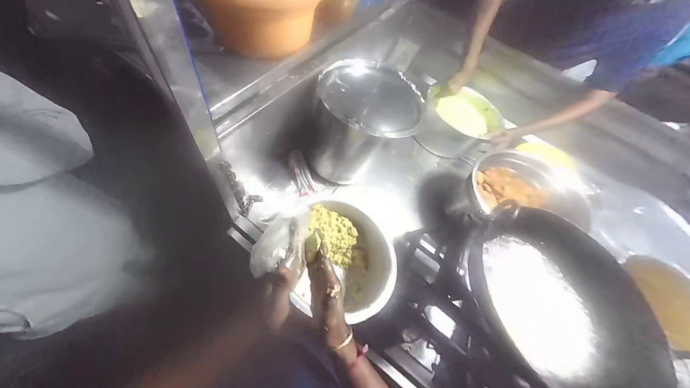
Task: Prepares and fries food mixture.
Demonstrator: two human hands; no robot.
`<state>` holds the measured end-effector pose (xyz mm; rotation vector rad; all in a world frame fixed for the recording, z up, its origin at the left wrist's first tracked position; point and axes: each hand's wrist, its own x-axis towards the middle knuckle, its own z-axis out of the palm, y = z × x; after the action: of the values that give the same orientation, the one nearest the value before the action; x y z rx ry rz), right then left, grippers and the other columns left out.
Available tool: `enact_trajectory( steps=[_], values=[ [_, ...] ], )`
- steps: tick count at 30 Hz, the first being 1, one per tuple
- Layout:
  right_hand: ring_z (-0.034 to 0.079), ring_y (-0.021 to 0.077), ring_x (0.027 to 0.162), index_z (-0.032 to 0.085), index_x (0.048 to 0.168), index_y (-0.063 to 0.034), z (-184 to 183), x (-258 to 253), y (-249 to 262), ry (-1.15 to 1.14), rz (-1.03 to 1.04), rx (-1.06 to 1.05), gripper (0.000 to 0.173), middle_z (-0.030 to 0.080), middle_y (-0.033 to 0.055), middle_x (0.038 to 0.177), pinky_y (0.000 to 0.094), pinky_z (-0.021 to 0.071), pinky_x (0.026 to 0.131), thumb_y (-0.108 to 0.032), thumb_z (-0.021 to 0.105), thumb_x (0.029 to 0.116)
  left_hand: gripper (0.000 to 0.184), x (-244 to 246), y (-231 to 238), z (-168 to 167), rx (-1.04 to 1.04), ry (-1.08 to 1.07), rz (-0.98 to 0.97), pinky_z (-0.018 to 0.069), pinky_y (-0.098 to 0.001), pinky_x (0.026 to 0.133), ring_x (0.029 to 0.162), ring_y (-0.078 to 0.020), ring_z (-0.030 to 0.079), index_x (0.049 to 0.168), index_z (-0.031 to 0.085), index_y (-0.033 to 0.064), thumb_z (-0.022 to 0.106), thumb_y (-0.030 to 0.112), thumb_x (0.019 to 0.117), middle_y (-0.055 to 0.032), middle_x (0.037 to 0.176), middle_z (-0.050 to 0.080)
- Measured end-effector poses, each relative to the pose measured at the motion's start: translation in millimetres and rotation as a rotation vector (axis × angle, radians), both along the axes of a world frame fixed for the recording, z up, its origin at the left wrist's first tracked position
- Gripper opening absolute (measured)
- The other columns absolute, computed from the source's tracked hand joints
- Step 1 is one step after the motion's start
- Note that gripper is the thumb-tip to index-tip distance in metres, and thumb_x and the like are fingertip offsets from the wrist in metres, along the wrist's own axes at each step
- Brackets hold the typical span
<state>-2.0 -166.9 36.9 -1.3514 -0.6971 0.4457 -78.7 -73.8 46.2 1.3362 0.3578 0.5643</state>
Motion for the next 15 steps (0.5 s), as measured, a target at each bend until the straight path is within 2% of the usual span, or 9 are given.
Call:
enact_trajectory(
  steps=[2, 3, 6, 7, 8, 9, 11, 13, 15],
  values=[
    [0.047, 0.0107, 0.141, 0.031, 0.146, 0.0226, 4.2, -3.0, -4.5, 0.026, -0.004, -0.045, 0.095, 0.044, 0.0298, 0.152, 0.0242, 0.0373, 0.118, -0.058, 0.05, 0.1007, 0.041, -6.3, -6.8, -0.9, 0.054, 0.06, -0.093, 0.0481, -0.0118, 0.085, 0.09, 0.0124, 0.057, 0.102, 0.062, -0.0055, 0.049, 0.033, 0.1065, 0.0085, 0.09, 0.064],
    [0.044, 0.012, 0.143, 0.027, 0.148, 0.0235, 5.6, -1.8, -7.7, 0.04, 0.01, -0.049, 0.099, 0.041, 0.0312, 0.155, 0.0244, 0.035, 0.119, -0.06, 0.051, 0.0996, 0.037, -6.4, -9.8, 1.4, 0.053, 0.078, -0.129, 0.0474, -0.011, 0.08, 0.085, 0.0117, 0.056, 0.098, 0.062, -0.0075, 0.049, 0.026, 0.105, 0.0071, 0.086, 0.062],
    [0.053, 0.0047, 0.134, 0.037, 0.149, 0.0095, 3.0, 10.0, -20.6, 0.258, -0.091, 0.142, 0.103, 0.056, 0.0079, 0.148, 0.0259, 0.0432, 0.113, -0.074, 0.053, 0.0914, 0.064, 5.0, -16.3, -1.3, 0.051, 0.024, 0.023, 0.0513, -0.0162, 0.094, 0.102, 0.0128, 0.06, 0.11, 0.062, -0.0026, 0.043, 0.059, 0.1027, 0.0113, 0.099, 0.067],
    [0.055, 0.0055, 0.132, 0.038, 0.151, 0.006, 3.2, 16.5, -30.7, 0.274, -0.118, 0.176, 0.096, 0.057, 0.0062, 0.147, 0.0279, 0.0452, 0.112, -0.069, 0.056, 0.0934, 0.069, 8.3, -16.6, -3.3, -0.002, 0.019, 0.09, 0.052, -0.0183, 0.096, 0.105, 0.0112, 0.061, 0.114, 0.061, -0.0015, 0.042, 0.063, 0.1002, 0.0123, 0.103, 0.068],
    [0.055, 0.0054, 0.132, 0.033, 0.152, 0.0093, 9.3, 25.4, -43.6, 0.227, -0.131, 0.14, 0.087, 0.054, 0.0098, 0.149, 0.0268, 0.0457, 0.111, -0.055, 0.057, 0.099, 0.072, 11.6, -13.6, -5.8, -0.062, -0.001, 0.131, 0.0527, -0.0212, 0.098, 0.108, 0.0082, 0.061, 0.121, 0.057, -0.0032, 0.043, 0.065, 0.0995, 0.0114, 0.107, 0.068],
    [0.056, 0.0027, 0.127, 0.028, 0.151, 0.0158, 24.2, 34.8, -57.3, 0.153, -0.163, 0.03, 0.078, 0.052, 0.0158, 0.147, 0.0218, 0.047, 0.108, -0.033, 0.058, 0.0979, 0.074, 14.1, -7.9, -9.1, -0.11, -0.03, 0.147, 0.0531, -0.0239, 0.099, 0.111, 0.0052, 0.062, 0.127, 0.053, -0.003, 0.045, 0.065, 0.0995, 0.0107, 0.112, 0.068],
    [0.062, 0.0026, 0.119, 0.029, 0.149, 0.0198, 56.8, 57.3, -92.0, 0.01, -0.175, -0.212, 0.076, 0.056, 0.0221, 0.141, 0.0184, 0.0514, 0.102, -0.012, 0.067, 0.0911, 0.072, 15.8, 6.6, -15.3, -0.205, -0.088, 0.138, 0.0532, -0.0284, 0.102, 0.114, -0.0002, 0.063, 0.132, 0.051, 0.0034, 0.05, 0.066, 0.0963, 0.0107, 0.116, 0.069],
    [0.068, 0.0058, 0.112, 0.04, 0.145, 0.0177, 78.2, 80.7, -138.8, -0.2, -0.182, -0.404, 0.071, 0.064, 0.02, 0.133, 0.0217, 0.0564, 0.098, -0.009, 0.073, 0.088, 0.073, 13.0, 18.0, -19.1, -0.296, -0.124, 0.129, 0.0541, -0.0311, 0.103, 0.115, -0.0049, 0.065, 0.133, 0.051, 0.0081, 0.058, 0.068, 0.0909, 0.0092, 0.117, 0.07],
    [0.068, 0.0083, 0.11, 0.048, 0.141, 0.014, 106.6, 98.9, -184.5, -0.422, -0.224, -0.594, 0.063, 0.067, 0.0182, 0.128, 0.0251, 0.056, 0.099, -0.015, 0.073, 0.0897, 0.075, 4.8, 25.8, -24.0, -0.272, -0.105, 0.15, 0.0533, -0.0299, 0.105, 0.119, -0.0051, 0.063, 0.138, 0.042, 0.0049, 0.051, 0.067, 0.0956, 0.0079, 0.122, 0.067]
  ],
)
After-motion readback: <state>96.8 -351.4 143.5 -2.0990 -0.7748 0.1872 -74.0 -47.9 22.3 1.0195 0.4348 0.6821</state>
